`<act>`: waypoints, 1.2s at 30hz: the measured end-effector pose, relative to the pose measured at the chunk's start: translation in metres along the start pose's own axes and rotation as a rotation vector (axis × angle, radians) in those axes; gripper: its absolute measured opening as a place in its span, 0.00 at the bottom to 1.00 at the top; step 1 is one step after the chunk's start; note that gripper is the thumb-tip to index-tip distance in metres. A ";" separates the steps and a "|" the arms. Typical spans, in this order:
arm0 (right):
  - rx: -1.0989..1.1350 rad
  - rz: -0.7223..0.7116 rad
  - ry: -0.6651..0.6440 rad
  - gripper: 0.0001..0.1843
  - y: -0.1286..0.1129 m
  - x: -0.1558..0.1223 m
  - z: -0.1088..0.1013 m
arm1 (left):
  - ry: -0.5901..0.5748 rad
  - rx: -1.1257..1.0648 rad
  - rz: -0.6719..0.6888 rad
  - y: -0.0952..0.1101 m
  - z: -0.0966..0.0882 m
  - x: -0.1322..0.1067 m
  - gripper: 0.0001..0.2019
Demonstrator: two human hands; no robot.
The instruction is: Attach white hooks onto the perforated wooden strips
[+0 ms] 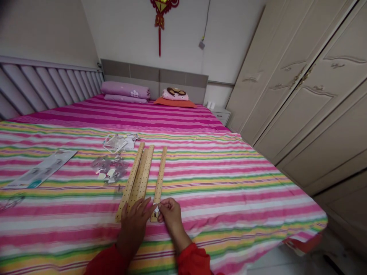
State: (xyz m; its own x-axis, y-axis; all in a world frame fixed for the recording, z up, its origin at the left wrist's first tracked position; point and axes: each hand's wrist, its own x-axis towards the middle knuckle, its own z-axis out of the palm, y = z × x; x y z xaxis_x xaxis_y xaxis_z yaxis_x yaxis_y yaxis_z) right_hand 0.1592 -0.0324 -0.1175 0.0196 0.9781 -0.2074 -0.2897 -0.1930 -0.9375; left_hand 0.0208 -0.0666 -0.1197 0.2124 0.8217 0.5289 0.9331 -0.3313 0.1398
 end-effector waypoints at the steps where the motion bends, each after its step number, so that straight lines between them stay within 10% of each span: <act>1: -0.003 -0.002 0.001 0.17 0.000 0.000 0.000 | -0.003 0.003 0.000 0.000 0.000 0.000 0.26; 19: -0.140 -0.345 0.049 0.18 0.018 -0.041 -0.003 | 0.007 -0.022 0.008 -0.006 -0.004 0.002 0.31; 36: -0.182 -0.320 0.033 0.19 0.014 -0.037 -0.004 | -0.025 -0.046 0.073 -0.004 0.005 0.000 0.26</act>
State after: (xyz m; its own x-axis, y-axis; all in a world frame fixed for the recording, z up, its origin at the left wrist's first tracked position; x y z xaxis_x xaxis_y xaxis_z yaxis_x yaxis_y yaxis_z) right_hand 0.1581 -0.0719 -0.1243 0.1139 0.9886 0.0985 -0.0892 0.1089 -0.9900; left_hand 0.0180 -0.0630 -0.1244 0.2872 0.8057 0.5180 0.9007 -0.4112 0.1402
